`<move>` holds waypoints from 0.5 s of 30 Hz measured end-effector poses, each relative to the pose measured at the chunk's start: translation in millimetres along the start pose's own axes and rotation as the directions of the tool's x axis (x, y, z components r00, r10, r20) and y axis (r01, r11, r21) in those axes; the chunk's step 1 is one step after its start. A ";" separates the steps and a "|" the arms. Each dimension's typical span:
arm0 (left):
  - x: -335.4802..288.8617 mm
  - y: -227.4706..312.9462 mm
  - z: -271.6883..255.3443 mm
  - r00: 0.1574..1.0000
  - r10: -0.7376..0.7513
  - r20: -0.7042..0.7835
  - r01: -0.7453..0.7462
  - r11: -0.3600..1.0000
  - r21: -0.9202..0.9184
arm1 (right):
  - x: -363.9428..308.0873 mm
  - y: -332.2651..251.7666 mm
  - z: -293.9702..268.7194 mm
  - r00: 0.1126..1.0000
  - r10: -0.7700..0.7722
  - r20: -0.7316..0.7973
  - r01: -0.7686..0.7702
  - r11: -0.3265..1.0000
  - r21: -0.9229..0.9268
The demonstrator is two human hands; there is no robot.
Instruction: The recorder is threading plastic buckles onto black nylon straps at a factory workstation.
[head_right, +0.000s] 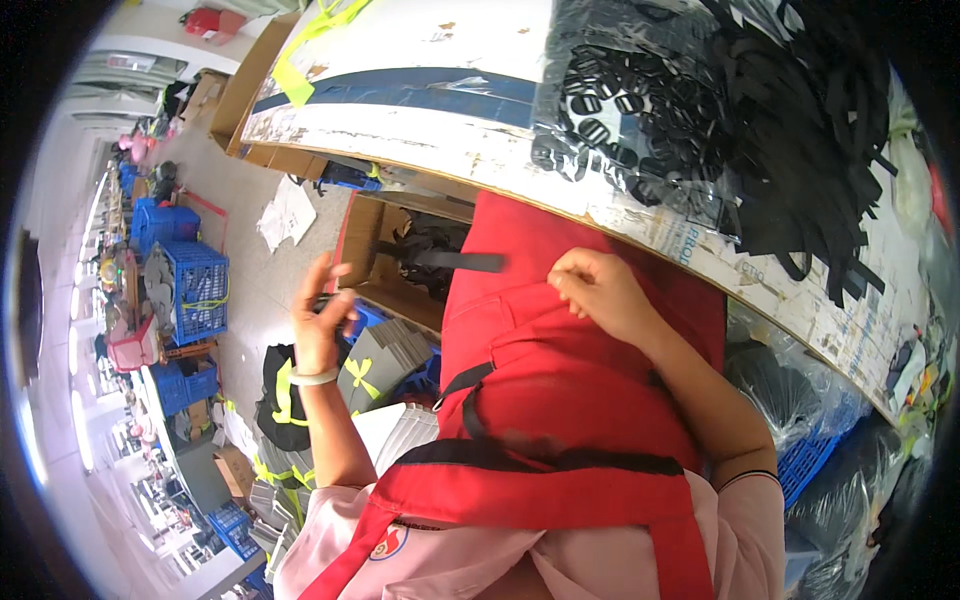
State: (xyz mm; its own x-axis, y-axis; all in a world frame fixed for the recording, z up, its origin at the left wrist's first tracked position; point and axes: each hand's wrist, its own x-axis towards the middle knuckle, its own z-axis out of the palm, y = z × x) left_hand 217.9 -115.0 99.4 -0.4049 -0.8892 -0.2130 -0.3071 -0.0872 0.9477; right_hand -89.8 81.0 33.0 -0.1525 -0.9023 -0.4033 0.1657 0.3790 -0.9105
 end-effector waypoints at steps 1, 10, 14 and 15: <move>-3.2 5.2 16.1 0.995 -0.031 0.096 0.035 0.998 -0.042 | 1.7 -2.5 8.6 0.999 -0.005 0.054 0.005 1.000 0.001; -10.1 -20.0 162.1 0.615 0.012 0.789 0.392 0.863 -0.319 | 2.2 -18.2 26.5 0.977 0.025 0.211 -0.030 0.999 0.018; -2.3 -26.3 157.5 0.619 -0.122 0.776 0.538 0.786 -0.305 | -9.5 -8.7 2.5 0.999 -0.006 -0.048 0.009 0.999 0.054; 0.0 -29.8 155.3 0.612 -0.094 0.785 0.541 0.773 -0.330 | -11.8 -6.9 -0.2 0.997 -0.006 -0.072 0.009 0.999 0.047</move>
State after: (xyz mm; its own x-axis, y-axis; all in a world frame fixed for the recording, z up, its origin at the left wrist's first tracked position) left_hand 93.3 -42.7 34.3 -0.8951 -0.1839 -0.4061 -0.1725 -0.6970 0.6960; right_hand -89.3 89.0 44.0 -0.2233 -0.8872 -0.4037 0.2101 0.3606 -0.9087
